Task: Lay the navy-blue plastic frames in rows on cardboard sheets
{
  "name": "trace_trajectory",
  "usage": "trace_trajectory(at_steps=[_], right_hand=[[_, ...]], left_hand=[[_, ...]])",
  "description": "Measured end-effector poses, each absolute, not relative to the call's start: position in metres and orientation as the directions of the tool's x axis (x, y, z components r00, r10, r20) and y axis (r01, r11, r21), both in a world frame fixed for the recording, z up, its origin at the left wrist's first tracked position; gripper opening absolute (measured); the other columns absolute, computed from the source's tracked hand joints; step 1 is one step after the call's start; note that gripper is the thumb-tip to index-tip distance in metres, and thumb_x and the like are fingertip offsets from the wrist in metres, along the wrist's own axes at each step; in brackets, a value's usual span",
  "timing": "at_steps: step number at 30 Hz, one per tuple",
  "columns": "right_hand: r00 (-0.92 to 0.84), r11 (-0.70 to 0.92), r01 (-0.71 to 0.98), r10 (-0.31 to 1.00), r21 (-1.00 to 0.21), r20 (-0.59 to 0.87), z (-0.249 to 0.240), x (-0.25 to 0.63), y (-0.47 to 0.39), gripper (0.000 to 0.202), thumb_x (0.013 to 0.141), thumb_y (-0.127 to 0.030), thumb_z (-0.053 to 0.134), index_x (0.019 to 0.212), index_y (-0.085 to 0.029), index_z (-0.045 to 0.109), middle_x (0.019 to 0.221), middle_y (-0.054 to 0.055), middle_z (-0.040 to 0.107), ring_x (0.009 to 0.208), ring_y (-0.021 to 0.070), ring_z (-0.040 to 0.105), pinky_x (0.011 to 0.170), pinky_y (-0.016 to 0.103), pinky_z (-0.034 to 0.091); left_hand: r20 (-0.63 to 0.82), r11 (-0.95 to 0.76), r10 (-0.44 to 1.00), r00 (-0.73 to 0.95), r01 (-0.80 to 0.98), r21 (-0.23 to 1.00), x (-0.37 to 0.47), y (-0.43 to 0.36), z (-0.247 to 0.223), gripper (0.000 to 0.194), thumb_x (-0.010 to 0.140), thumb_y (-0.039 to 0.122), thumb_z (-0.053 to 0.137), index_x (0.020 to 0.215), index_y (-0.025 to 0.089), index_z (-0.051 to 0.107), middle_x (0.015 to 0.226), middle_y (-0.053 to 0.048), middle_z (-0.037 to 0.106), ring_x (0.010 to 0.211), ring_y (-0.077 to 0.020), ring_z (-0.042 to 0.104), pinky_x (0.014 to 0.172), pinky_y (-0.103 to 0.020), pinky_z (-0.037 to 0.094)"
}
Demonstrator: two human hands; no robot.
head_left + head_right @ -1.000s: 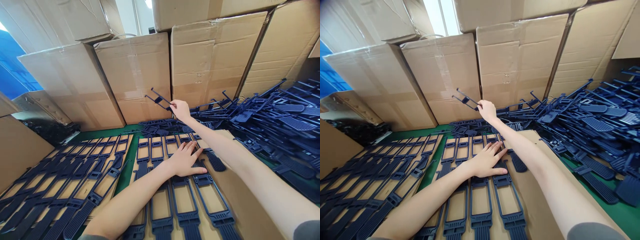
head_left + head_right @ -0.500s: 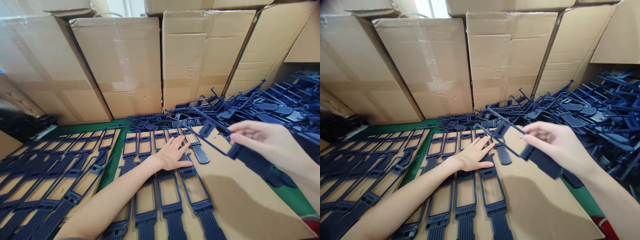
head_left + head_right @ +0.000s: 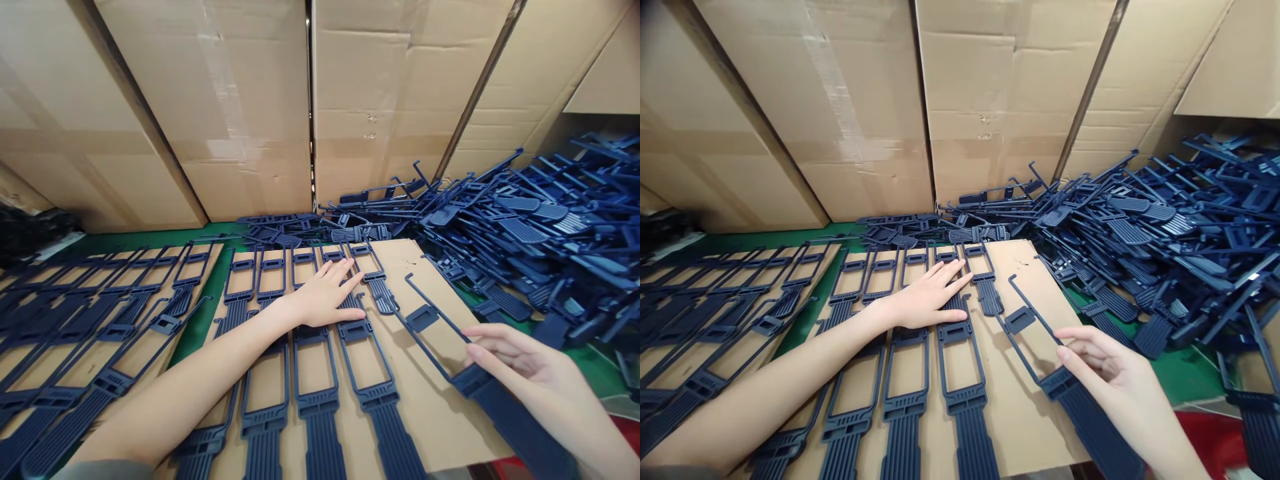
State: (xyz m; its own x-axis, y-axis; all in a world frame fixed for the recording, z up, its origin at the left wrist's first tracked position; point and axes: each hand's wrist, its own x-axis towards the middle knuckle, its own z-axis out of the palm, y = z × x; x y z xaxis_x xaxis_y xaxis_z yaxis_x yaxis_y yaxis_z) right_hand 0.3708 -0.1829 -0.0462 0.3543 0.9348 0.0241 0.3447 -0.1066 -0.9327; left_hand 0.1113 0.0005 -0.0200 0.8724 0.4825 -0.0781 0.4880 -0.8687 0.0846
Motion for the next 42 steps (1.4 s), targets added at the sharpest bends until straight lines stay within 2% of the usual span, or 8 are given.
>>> trace_trajectory(at_steps=[6,12,22,26,30,37,42], right_hand=[[0.336,-0.050,0.320,0.940,-0.946,0.064,-0.057,0.349,-0.175,0.039,0.077,-0.048,0.068,0.102,-0.019,0.063,0.085,0.006,0.070,0.080,0.0184,0.068,0.071,0.019,0.055],[0.251,-0.078,0.342,0.968,-0.936,0.011,-0.056,0.341,-0.178,0.039,0.083,-0.048,0.063,0.108,-0.019,0.059,0.083,0.004,0.068,0.077,0.0170,0.066,0.065,0.020,0.052],[0.245,-0.072,0.335,0.969,-0.939,0.013,-0.049,0.342,-0.173,0.040,0.084,-0.049,0.061,0.111,-0.019,0.058,0.085,0.005,0.067,0.081,0.0194,0.065,0.065,0.023,0.051],[0.224,-0.076,0.349,0.975,-0.934,0.005,-0.046,0.338,-0.173,0.042,0.084,-0.049,0.060,0.111,-0.017,0.058,0.073,0.003,0.063,0.067,0.0173,0.062,0.057,0.024,0.050],[0.179,-0.121,0.358,0.982,-0.926,-0.059,-0.043,0.330,-0.174,0.044,0.086,-0.051,0.054,0.114,-0.017,0.056,0.058,-0.004,0.048,0.045,0.0127,0.048,0.042,0.023,0.043],[0.157,-0.080,0.615,0.987,-0.784,0.022,-0.042,0.332,-0.172,0.040,0.090,-0.050,0.046,0.115,-0.021,0.057,0.052,-0.007,0.034,0.044,0.0135,0.037,0.043,0.025,0.032],[0.112,-0.047,0.700,0.993,-0.712,0.045,-0.044,0.334,-0.171,0.037,0.093,-0.048,0.042,0.118,-0.024,0.055,0.053,-0.006,0.037,0.047,0.0148,0.038,0.049,0.026,0.034]], left_hand=[[-0.088,-0.868,0.482,0.872,0.489,0.082,0.112,0.002,-0.019,0.082,0.091,0.065,0.035,0.150,0.011,0.018,0.155,-0.021,0.003,0.144,-0.0310,-0.001,0.116,-0.048,0.007],[-0.080,-0.867,0.482,0.873,0.488,0.102,0.111,0.004,-0.021,0.081,0.091,0.066,0.034,0.150,0.014,0.018,0.156,-0.019,0.003,0.144,-0.0303,-0.001,0.116,-0.048,0.008],[-0.086,-0.869,0.477,0.875,0.484,0.101,0.110,0.005,-0.020,0.080,0.091,0.066,0.033,0.150,0.014,0.018,0.156,-0.020,0.003,0.144,-0.0295,-0.001,0.116,-0.047,0.007],[-0.081,-0.867,0.480,0.873,0.487,0.105,0.110,0.005,-0.020,0.080,0.091,0.066,0.033,0.150,0.015,0.019,0.156,-0.019,0.004,0.144,-0.0295,0.000,0.116,-0.047,0.008],[-0.073,-0.870,0.474,0.877,0.480,0.113,0.110,0.005,-0.022,0.081,0.090,0.066,0.034,0.150,0.014,0.019,0.156,-0.020,0.004,0.144,-0.0306,0.000,0.116,-0.048,0.008],[-0.057,-0.872,0.471,0.880,0.474,0.121,0.110,0.005,-0.023,0.081,0.090,0.067,0.034,0.150,0.014,0.020,0.156,-0.019,0.005,0.144,-0.0309,0.002,0.116,-0.047,0.008],[-0.070,-0.870,0.473,0.878,0.479,0.119,0.111,0.004,-0.020,0.081,0.090,0.067,0.035,0.150,0.014,0.020,0.156,-0.019,0.004,0.144,-0.0305,0.000,0.116,-0.047,0.007]])
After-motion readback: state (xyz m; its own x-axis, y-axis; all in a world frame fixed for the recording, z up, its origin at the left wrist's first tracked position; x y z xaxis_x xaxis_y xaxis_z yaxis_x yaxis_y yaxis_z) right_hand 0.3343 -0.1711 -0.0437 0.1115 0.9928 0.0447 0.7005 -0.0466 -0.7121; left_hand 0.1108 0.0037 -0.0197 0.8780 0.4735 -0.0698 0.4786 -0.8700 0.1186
